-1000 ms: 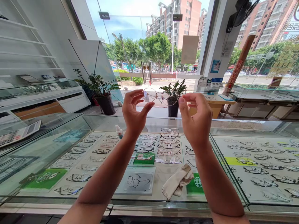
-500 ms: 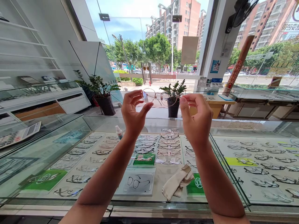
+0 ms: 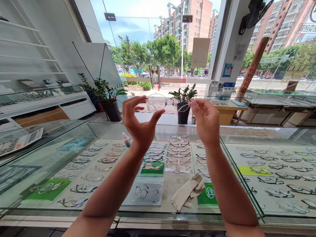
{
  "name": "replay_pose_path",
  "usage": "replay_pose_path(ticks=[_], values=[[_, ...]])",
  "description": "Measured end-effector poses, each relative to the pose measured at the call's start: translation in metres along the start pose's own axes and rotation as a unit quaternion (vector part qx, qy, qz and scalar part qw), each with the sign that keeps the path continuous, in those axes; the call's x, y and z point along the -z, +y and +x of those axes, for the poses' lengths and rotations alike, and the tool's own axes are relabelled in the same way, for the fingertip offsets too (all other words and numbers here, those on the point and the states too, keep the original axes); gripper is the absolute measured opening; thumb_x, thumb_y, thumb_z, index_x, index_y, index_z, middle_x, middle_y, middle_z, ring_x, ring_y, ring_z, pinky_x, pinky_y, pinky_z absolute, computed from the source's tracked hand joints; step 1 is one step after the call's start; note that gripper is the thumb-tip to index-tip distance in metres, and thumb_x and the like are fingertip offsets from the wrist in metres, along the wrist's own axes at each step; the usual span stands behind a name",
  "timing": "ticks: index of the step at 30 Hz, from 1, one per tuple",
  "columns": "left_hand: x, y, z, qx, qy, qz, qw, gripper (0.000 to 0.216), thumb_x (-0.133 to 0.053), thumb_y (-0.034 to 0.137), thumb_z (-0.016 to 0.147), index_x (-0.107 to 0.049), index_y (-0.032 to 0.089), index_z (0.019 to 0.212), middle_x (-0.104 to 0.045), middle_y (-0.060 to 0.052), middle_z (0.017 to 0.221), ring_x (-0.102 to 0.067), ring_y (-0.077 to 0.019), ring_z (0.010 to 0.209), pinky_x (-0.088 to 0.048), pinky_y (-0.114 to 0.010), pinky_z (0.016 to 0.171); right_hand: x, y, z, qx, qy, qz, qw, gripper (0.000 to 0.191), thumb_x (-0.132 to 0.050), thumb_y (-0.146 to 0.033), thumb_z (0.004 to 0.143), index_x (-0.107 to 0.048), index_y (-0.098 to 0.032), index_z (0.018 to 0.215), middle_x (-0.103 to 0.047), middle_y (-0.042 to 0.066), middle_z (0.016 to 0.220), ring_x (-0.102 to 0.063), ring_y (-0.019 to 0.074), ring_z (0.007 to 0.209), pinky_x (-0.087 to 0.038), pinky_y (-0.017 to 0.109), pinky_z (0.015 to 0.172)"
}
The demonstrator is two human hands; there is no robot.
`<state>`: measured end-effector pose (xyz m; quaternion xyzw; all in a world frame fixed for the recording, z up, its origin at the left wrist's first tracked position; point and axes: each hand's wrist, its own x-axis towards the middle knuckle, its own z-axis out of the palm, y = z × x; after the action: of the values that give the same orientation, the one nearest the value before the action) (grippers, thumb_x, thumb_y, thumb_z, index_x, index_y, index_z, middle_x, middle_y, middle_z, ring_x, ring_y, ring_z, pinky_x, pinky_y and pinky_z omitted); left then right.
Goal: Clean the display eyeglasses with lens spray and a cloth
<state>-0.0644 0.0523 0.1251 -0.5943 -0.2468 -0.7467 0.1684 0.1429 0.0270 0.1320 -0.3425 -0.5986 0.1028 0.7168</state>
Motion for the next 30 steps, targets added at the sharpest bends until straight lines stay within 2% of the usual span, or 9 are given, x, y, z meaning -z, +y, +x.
replay_pose_path(ticks=[5,10,19,30], values=[[0.001,0.002,-0.001,-0.023,0.003,0.012,1.000,0.052,-0.090,0.050,0.083,-0.067,0.026,0.124,-0.071,-0.007,0.114,-0.067,-0.0256,0.108,-0.059,-0.041,0.092,-0.002,0.006,0.002,-0.051,-0.015,0.031,0.998,0.033,-0.072,-0.056,0.097,-0.074,-0.023,0.100,-0.081,0.007,0.101,-0.078,0.0215,0.095,-0.065,0.040,0.083],[0.002,0.003,0.000,-0.012,-0.005,0.021,1.000,0.053,-0.090,0.051,0.083,-0.067,0.026,0.123,-0.072,-0.007,0.115,-0.067,-0.0261,0.108,-0.060,-0.042,0.091,-0.004,0.004,0.002,-0.057,-0.016,0.028,0.998,0.033,-0.072,-0.057,0.096,-0.073,-0.024,0.099,-0.081,0.007,0.099,-0.077,0.0215,0.094,-0.065,0.042,0.086],[-0.004,-0.010,0.000,-0.015,-0.004,-0.045,0.999,0.053,-0.087,0.051,0.085,-0.063,0.027,0.126,-0.070,-0.007,0.118,-0.067,-0.0263,0.115,-0.059,-0.043,0.096,-0.006,-0.010,-0.004,0.044,0.047,-0.021,0.998,0.024,-0.070,-0.047,0.098,-0.067,-0.024,0.099,-0.077,0.006,0.096,-0.076,0.0225,0.097,-0.064,0.042,0.088],[-0.007,-0.014,-0.002,0.000,-0.025,-0.053,0.998,0.053,-0.085,0.054,0.087,-0.060,0.028,0.127,-0.070,-0.007,0.120,-0.068,-0.0257,0.116,-0.060,-0.044,0.099,-0.005,-0.014,-0.006,0.075,0.051,-0.072,0.993,0.020,-0.063,-0.045,0.102,-0.067,-0.026,0.106,-0.076,0.006,0.101,-0.076,0.0242,0.099,-0.065,0.046,0.089]])
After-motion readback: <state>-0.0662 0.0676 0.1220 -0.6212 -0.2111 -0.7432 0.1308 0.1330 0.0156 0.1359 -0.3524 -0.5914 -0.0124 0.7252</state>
